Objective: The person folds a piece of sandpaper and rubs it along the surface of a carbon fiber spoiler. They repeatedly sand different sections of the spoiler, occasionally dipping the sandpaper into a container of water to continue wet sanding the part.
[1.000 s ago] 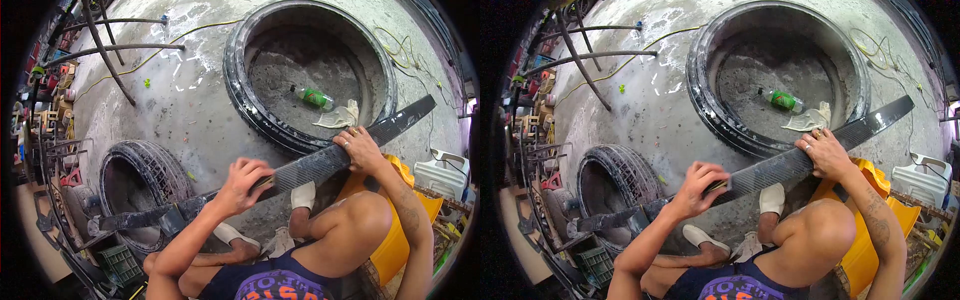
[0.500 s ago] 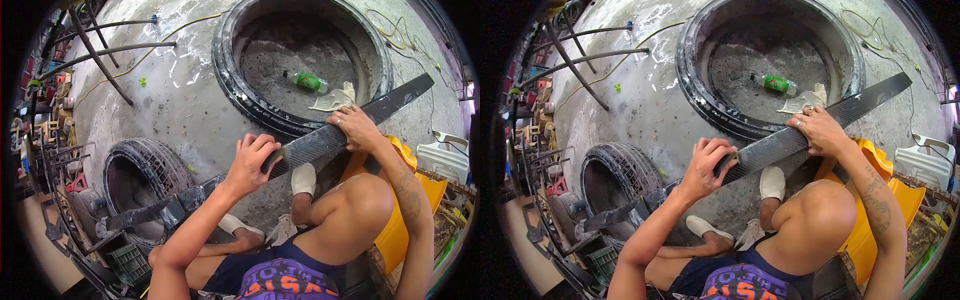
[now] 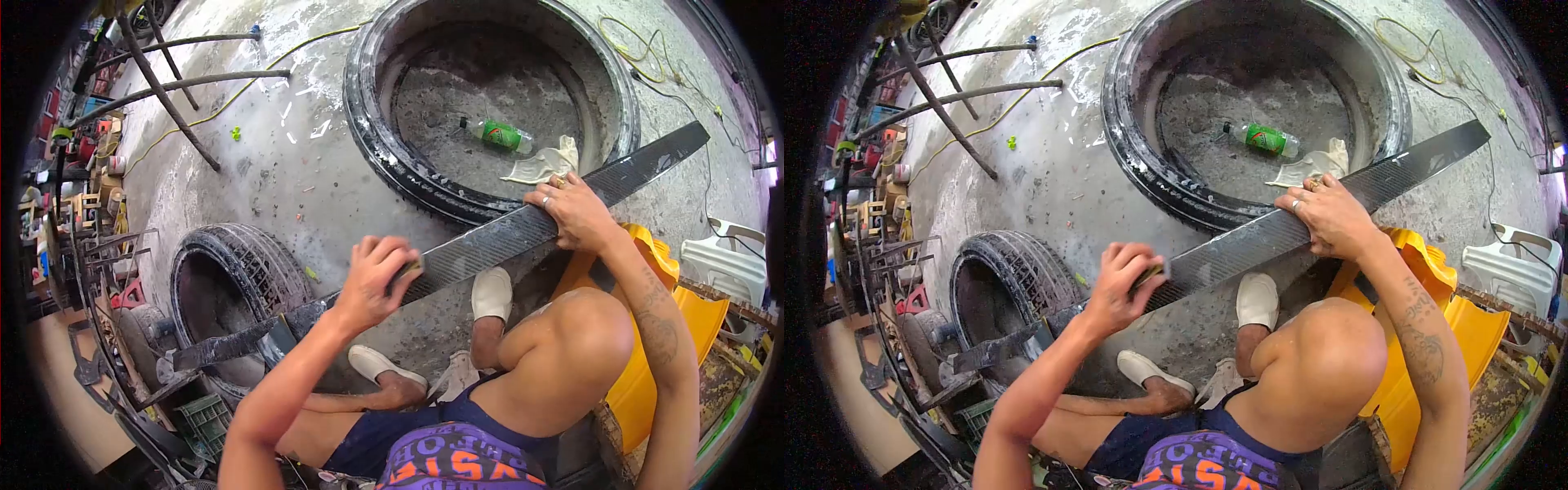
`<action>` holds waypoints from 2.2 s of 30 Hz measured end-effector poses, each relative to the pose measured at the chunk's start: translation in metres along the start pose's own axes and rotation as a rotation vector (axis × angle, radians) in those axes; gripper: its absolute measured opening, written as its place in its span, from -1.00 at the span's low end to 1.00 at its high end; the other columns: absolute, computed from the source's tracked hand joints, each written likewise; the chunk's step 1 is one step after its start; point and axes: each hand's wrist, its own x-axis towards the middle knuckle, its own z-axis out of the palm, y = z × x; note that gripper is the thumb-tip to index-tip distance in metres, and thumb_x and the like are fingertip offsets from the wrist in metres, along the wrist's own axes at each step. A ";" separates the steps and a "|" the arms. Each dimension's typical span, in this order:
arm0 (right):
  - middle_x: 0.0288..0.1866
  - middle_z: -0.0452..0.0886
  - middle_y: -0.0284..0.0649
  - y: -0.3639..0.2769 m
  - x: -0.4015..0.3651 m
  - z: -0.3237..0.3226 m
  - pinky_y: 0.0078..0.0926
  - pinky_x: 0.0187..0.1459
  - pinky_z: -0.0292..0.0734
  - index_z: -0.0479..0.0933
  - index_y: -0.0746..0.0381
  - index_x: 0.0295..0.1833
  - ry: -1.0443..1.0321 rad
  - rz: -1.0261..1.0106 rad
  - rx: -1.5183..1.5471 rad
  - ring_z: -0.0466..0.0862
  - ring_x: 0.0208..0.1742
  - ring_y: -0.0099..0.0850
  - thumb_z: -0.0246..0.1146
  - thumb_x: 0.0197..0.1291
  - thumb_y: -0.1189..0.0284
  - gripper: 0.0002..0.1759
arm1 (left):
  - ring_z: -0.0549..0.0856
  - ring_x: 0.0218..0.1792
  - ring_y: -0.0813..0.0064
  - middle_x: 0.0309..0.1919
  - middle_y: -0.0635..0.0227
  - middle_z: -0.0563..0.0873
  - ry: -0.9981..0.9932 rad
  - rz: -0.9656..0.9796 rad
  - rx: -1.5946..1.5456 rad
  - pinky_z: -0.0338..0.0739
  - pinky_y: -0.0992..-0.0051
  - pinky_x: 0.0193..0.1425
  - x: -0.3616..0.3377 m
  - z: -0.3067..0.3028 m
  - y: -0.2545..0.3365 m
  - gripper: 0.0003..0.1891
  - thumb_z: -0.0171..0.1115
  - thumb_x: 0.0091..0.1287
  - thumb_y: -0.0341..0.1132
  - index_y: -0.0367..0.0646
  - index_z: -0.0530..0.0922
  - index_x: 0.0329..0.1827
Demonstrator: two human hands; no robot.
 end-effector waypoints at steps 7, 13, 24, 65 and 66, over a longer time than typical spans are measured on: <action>0.13 0.60 -0.28 -0.004 0.002 -0.005 -0.20 0.33 0.31 0.47 0.07 0.24 -0.037 0.021 0.001 0.54 0.27 -0.21 0.53 -0.37 0.49 -0.14 | 0.52 -0.04 0.18 -0.08 0.28 0.63 -0.007 0.056 -0.040 0.35 0.25 0.08 0.043 0.023 0.018 -0.77 0.42 0.19 -0.43 -0.15 0.62 -0.11; 0.16 0.58 -0.29 -0.004 -0.002 -0.003 -0.22 0.35 0.30 0.46 0.06 0.26 0.012 0.011 0.012 0.53 0.29 -0.24 0.54 -0.34 0.50 -0.13 | 0.52 -0.01 0.16 -0.08 0.26 0.62 -0.067 0.040 0.040 0.35 0.22 0.09 0.004 0.002 -0.005 -0.78 0.42 0.19 -0.42 -0.15 0.61 -0.12; 0.16 0.58 -0.31 -0.001 0.000 -0.004 -0.22 0.34 0.30 0.45 0.06 0.29 -0.004 0.005 -0.014 0.54 0.28 -0.24 0.59 -0.36 0.45 -0.08 | 0.58 0.03 0.22 0.01 0.20 0.63 0.028 -0.102 -0.331 0.44 0.29 0.23 0.015 -0.023 -0.012 -0.62 0.47 0.21 -0.41 -0.17 0.62 0.10; 0.06 0.59 -0.31 -0.005 0.001 -0.007 -0.26 0.26 0.34 0.50 0.09 0.20 0.011 -0.007 -0.001 0.56 0.21 -0.25 0.47 -0.39 0.51 -0.19 | 0.52 0.02 0.23 -0.01 0.37 0.64 -0.063 0.114 -0.136 0.33 0.27 0.16 0.052 0.017 0.011 -0.70 0.42 0.17 -0.47 -0.09 0.65 -0.02; 0.06 0.59 -0.31 -0.007 0.001 -0.008 -0.26 0.26 0.34 0.50 0.09 0.20 0.009 -0.009 0.005 0.56 0.21 -0.25 0.47 -0.39 0.51 -0.19 | 0.52 0.02 0.23 -0.01 0.37 0.64 -0.067 0.109 -0.135 0.33 0.27 0.16 0.043 0.014 0.007 -0.70 0.42 0.17 -0.47 -0.09 0.65 -0.02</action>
